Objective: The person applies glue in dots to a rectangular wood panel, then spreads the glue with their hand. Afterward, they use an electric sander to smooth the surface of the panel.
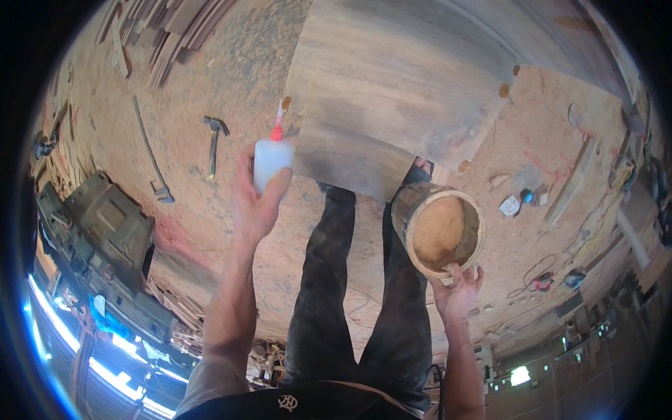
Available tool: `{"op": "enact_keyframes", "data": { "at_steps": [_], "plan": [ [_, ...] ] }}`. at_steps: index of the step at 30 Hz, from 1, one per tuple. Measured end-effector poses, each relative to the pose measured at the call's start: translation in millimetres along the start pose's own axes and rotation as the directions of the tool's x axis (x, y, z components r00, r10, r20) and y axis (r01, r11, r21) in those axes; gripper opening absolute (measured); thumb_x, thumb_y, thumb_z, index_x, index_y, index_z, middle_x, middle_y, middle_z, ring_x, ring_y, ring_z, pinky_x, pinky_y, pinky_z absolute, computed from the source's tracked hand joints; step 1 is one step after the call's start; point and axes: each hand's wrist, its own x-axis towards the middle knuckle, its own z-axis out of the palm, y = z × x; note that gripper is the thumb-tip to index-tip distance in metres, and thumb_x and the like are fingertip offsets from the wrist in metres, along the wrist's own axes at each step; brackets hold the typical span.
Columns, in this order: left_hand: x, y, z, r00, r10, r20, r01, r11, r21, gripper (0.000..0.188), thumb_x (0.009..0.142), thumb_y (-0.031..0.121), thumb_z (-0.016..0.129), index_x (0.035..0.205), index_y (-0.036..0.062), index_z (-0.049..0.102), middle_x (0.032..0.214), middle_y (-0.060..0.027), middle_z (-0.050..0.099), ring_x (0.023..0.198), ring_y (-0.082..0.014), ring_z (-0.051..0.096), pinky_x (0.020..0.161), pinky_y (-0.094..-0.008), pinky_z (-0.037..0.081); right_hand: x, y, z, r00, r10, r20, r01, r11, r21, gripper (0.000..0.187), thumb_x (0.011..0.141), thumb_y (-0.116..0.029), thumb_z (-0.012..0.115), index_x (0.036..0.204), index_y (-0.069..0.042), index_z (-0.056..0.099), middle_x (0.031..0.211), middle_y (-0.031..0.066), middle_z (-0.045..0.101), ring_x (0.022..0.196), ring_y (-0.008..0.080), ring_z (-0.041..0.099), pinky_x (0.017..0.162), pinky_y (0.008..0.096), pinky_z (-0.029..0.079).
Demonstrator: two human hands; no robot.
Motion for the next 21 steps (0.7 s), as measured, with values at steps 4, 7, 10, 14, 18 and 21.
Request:
{"op": "enact_keyframes", "data": {
  "at_steps": [4,7,10,14,18,21],
  "plan": [
    [28.8,8.7,2.6,0.995,0.095,-0.017,-0.095,0.995,0.031,0.055,0.093,0.020,0.078,0.138,-0.0027,0.056,0.115,-0.0180,0.074,0.102,-0.0248,0.072,0.089,-0.0381,0.057,1.0,-2.8,-0.8,1.000,-0.024,0.001,0.024,1.000,-0.011,0.042,0.079,-0.032,0.096,0.106,-0.010,0.072,0.118,0.0113,0.078,0.120,0.0348,0.066,0.122,0.0577,0.036],
    [50.0,16.0,3.1,0.986,0.164,-0.019,-0.164,0.986,0.009,0.055,0.094,0.021,0.078,0.138,-0.0026,0.056,0.115,-0.0189,0.074,0.102,-0.0272,0.073,0.089,-0.0395,0.057,2.4,-4.1,-0.7,1.000,-0.023,0.016,0.023,1.000,-0.008,0.041,0.080,-0.032,0.095,0.105,-0.011,0.072,0.118,0.0121,0.077,0.122,0.0349,0.066,0.122,0.0578,0.036],
    [68.8,24.5,-0.2,0.968,0.249,-0.025,-0.245,0.963,0.110,0.056,0.093,0.024,0.078,0.137,-0.0027,0.058,0.115,-0.0211,0.074,0.102,-0.0307,0.074,0.089,-0.0416,0.057,3.7,-5.6,0.0,1.000,-0.007,0.020,0.007,1.000,0.022,0.043,0.078,-0.035,0.095,0.105,-0.011,0.072,0.121,0.0153,0.076,0.123,0.0371,0.066,0.122,0.0596,0.036],
    [89.5,35.8,-6.2,0.970,0.243,-0.006,-0.232,0.935,0.268,0.060,0.091,0.030,0.078,0.137,-0.0032,0.060,0.112,-0.0246,0.075,0.100,-0.0361,0.076,0.088,-0.0443,0.058,3.5,-7.2,-0.2,1.000,-0.009,0.000,0.009,1.000,0.012,0.044,0.076,-0.034,0.096,0.105,-0.012,0.071,0.124,0.0152,0.077,0.125,0.0373,0.066,0.122,0.0588,0.035],
    [101.5,44.8,-10.6,0.973,0.231,0.011,-0.214,0.884,0.415,0.066,0.091,0.037,0.080,0.139,-0.0056,0.062,0.107,-0.0229,0.077,0.093,-0.0299,0.078,0.083,-0.0415,0.060,2.8,-7.0,-0.3,1.000,-0.017,-0.008,0.017,1.000,0.001,0.043,0.076,-0.031,0.097,0.105,-0.013,0.070,0.125,0.0127,0.078,0.126,0.0356,0.066,0.121,0.0573,0.036],
    [105.0,49.6,-12.8,0.986,0.163,0.028,-0.158,0.880,0.449,0.068,0.089,0.037,0.079,0.139,-0.0051,0.063,0.106,-0.0234,0.077,0.091,-0.0310,0.078,0.081,-0.0423,0.061,2.3,-6.7,1.3,0.999,-0.021,-0.033,0.022,0.998,0.050,0.044,0.076,-0.032,0.098,0.105,-0.014,0.070,0.125,0.0130,0.078,0.126,0.0361,0.066,0.121,0.0582,0.036]
  ]
}}
